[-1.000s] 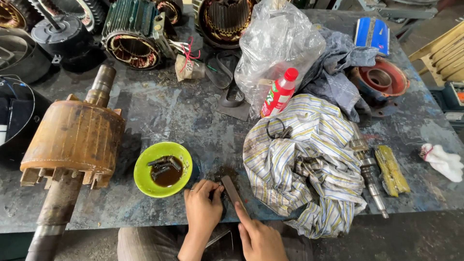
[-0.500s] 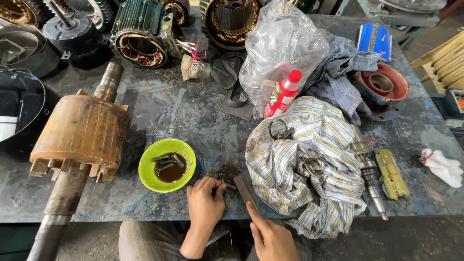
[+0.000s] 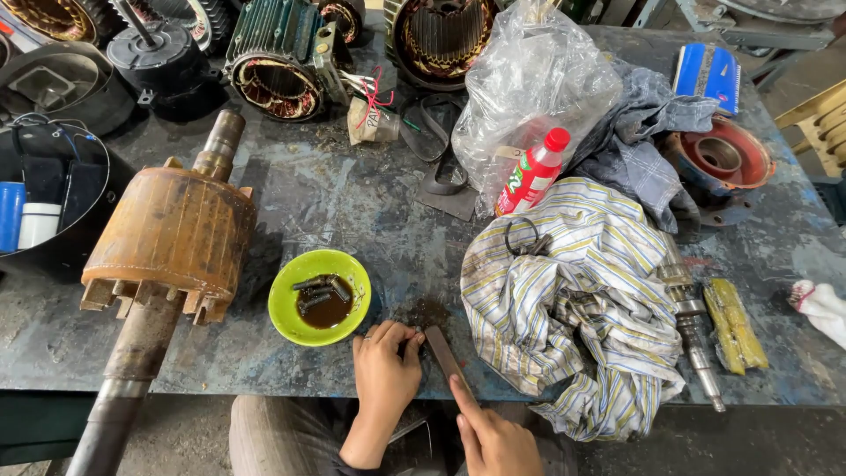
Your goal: Cleaning and filing small metal components at a workbench in an auto repair shop.
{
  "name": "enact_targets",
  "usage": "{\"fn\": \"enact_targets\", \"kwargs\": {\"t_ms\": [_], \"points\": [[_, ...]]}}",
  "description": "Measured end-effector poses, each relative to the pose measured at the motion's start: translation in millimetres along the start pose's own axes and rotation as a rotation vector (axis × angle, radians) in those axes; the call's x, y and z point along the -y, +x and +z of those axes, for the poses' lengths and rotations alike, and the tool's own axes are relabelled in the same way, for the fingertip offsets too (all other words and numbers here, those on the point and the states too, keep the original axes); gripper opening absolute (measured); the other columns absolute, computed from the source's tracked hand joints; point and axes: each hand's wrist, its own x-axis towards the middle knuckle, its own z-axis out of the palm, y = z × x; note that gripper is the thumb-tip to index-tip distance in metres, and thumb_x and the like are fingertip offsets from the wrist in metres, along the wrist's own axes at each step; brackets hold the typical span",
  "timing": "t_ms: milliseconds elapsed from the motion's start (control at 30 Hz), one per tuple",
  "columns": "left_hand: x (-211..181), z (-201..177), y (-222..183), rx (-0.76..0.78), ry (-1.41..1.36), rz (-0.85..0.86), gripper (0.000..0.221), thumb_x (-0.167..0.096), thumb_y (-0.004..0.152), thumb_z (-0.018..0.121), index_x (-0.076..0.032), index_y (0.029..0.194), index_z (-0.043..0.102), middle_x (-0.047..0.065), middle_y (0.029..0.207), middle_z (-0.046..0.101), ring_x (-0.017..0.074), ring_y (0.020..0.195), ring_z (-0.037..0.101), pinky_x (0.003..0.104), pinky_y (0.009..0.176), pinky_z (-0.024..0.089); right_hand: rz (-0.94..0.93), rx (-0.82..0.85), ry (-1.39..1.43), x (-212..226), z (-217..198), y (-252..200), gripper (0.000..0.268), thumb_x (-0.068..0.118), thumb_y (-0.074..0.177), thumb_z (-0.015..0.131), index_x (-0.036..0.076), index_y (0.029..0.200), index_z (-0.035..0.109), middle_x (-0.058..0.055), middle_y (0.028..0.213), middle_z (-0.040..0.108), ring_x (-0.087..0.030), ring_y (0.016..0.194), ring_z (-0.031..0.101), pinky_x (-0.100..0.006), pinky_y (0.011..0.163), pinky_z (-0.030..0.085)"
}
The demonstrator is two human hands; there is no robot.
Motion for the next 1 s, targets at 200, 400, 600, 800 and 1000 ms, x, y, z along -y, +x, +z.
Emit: {"fn": "enact_targets", "kwargs": {"t_ms": [200, 400, 600, 800, 1000], "points": [[-1, -1, 0, 0.021, -0.008, -0.027, 0.019, -0.024, 0.097, 0.073, -0.018, 0.081, 0.065, -0.004, 0.084, 0.071, 0.0262, 0.084, 0.066, 0.044, 0.081, 0.040, -0.007, -0.142, 0.164, 13, -51, -9, 0.057, 0.048, 0.102, 0.048, 0.051, 0.159, 0.048, -0.007, 0.059, 0.071, -0.024, 0.052, 0.070, -0.042, 0.058, 0.049], [-6, -13, 2, -0.131, -0.222, 0.035, 0.016, -0.015, 0.082, 0.088, -0.017, 0.078, 0.073, -0.001, 0.076, 0.071, 0.0295, 0.081, 0.072, 0.042, 0.077, 0.045, -0.312, -0.284, 0.357, 85, -129, 38, 0.066, 0.035, 0.106, 0.045, 0.008, 0.166, 0.039, -0.040, 0.144, 0.059, -0.064, 0.116, 0.062, -0.072, 0.093, 0.051], [2, -15, 0, -0.184, -0.517, 0.041, 0.013, -0.010, 0.086, 0.087, -0.013, 0.083, 0.075, 0.004, 0.074, 0.072, 0.0309, 0.076, 0.074, 0.036, 0.072, 0.048, -0.243, -0.640, 0.139, 11, -99, 50, 0.040, 0.014, 0.094, 0.072, 0.017, 0.135, 0.072, -0.005, 0.108, 0.070, -0.032, 0.086, 0.074, -0.047, 0.069, 0.062], [-53, -17, 20, -0.113, -0.662, 0.088, 0.009, -0.005, 0.088, 0.085, -0.006, 0.086, 0.077, 0.008, 0.067, 0.065, 0.0290, 0.066, 0.066, 0.036, 0.066, 0.051, -0.280, -0.538, 0.079, -21, -81, 40, 0.011, 0.013, 0.097, 0.074, 0.013, 0.106, 0.080, -0.001, 0.097, 0.064, -0.024, 0.083, 0.070, -0.034, 0.064, 0.061], [-71, 34, 57, 0.050, -0.512, 0.171, 0.010, -0.009, 0.086, 0.086, -0.007, 0.086, 0.076, 0.006, 0.068, 0.063, 0.0315, 0.070, 0.067, 0.040, 0.067, 0.056, -0.450, -0.656, 0.201, -17, -85, 33, 0.013, 0.005, 0.092, 0.076, 0.015, 0.098, 0.082, 0.002, 0.096, 0.067, -0.021, 0.087, 0.065, -0.033, 0.072, 0.057]]}}
